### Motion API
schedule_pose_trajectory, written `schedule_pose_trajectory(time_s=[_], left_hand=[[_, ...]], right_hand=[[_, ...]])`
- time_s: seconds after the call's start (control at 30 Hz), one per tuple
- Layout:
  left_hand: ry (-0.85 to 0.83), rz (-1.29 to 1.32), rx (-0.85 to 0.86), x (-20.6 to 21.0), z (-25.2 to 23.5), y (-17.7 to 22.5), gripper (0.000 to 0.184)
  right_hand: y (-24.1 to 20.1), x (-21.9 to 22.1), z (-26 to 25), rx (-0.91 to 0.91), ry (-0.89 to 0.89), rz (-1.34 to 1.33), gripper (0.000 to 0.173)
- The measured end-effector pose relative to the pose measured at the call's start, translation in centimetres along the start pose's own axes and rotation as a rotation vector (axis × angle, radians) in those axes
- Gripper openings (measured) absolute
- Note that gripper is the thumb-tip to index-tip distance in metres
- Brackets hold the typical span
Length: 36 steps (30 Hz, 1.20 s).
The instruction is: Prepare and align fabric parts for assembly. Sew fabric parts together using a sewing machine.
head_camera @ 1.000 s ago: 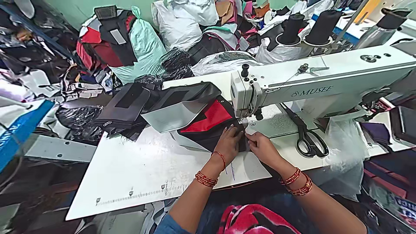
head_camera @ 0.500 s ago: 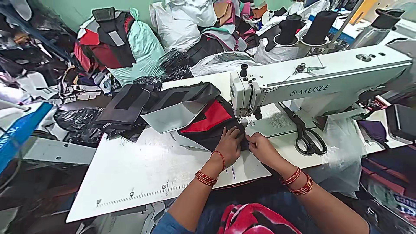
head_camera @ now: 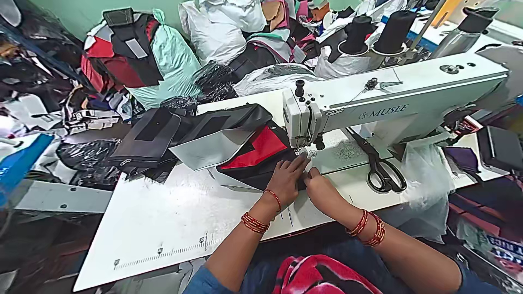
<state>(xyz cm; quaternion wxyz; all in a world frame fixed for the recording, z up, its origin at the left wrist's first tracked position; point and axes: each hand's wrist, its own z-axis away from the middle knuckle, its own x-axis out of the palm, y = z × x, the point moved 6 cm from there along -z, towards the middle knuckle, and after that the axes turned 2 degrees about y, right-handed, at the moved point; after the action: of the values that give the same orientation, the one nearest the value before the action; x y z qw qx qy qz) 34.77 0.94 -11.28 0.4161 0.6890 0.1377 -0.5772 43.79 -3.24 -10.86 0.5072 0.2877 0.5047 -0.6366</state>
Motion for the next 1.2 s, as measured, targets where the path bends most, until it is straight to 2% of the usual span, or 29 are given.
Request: schedule_pose_trajectory(time_s=[0.07, 0.13, 0.2, 0.3, 0.33, 0.63, 0.93, 1.03, 1.2], left_hand=[[-0.147, -0.088, 0.018, 0.3, -0.6, 0.4, 0.073], [-0.178, -0.090, 0.053, 0.4, -0.6, 0.3, 0.067], [-0.061, -0.028, 0.119, 0.4, -0.1, -0.2, 0.059], [0.226, 0.069, 0.236, 0.4, 1.1, -0.9, 0.047], [0.251, 0.081, 0.238, 0.4, 1.3, -0.9, 0.046], [0.301, 0.070, 0.230, 0.2, 0.2, -2.0, 0.042], [0.253, 0.093, 0.179, -0.5, -2.1, -4.0, 0.039], [0.294, 0.146, 0.171, -0.5, -1.8, -4.1, 0.038], [0.355, 0.255, 0.158, 0.2, -0.5, -4.3, 0.025]], right_hand=[[0.0, 0.1, 0.1, -0.003, -0.010, -0.002, 0.028], [0.1, 0.1, 0.1, 0.000, 0.003, 0.001, 0.029], [0.0, 0.3, 0.2, 0.002, 0.038, 0.018, 0.031], [0.0, 0.4, 0.2, 0.017, 0.059, 0.027, 0.036], [-0.1, 0.4, 0.2, 0.016, 0.061, 0.031, 0.037], [0.2, -0.3, -1.9, -0.010, 0.113, -0.030, 0.033], [0.2, -1.7, -4.4, 0.031, -0.007, -0.116, 0.039], [0.5, -1.8, -3.9, 0.038, 0.049, -0.151, 0.043], [1.7, -1.1, -1.5, 0.074, 0.132, -0.197, 0.050]])
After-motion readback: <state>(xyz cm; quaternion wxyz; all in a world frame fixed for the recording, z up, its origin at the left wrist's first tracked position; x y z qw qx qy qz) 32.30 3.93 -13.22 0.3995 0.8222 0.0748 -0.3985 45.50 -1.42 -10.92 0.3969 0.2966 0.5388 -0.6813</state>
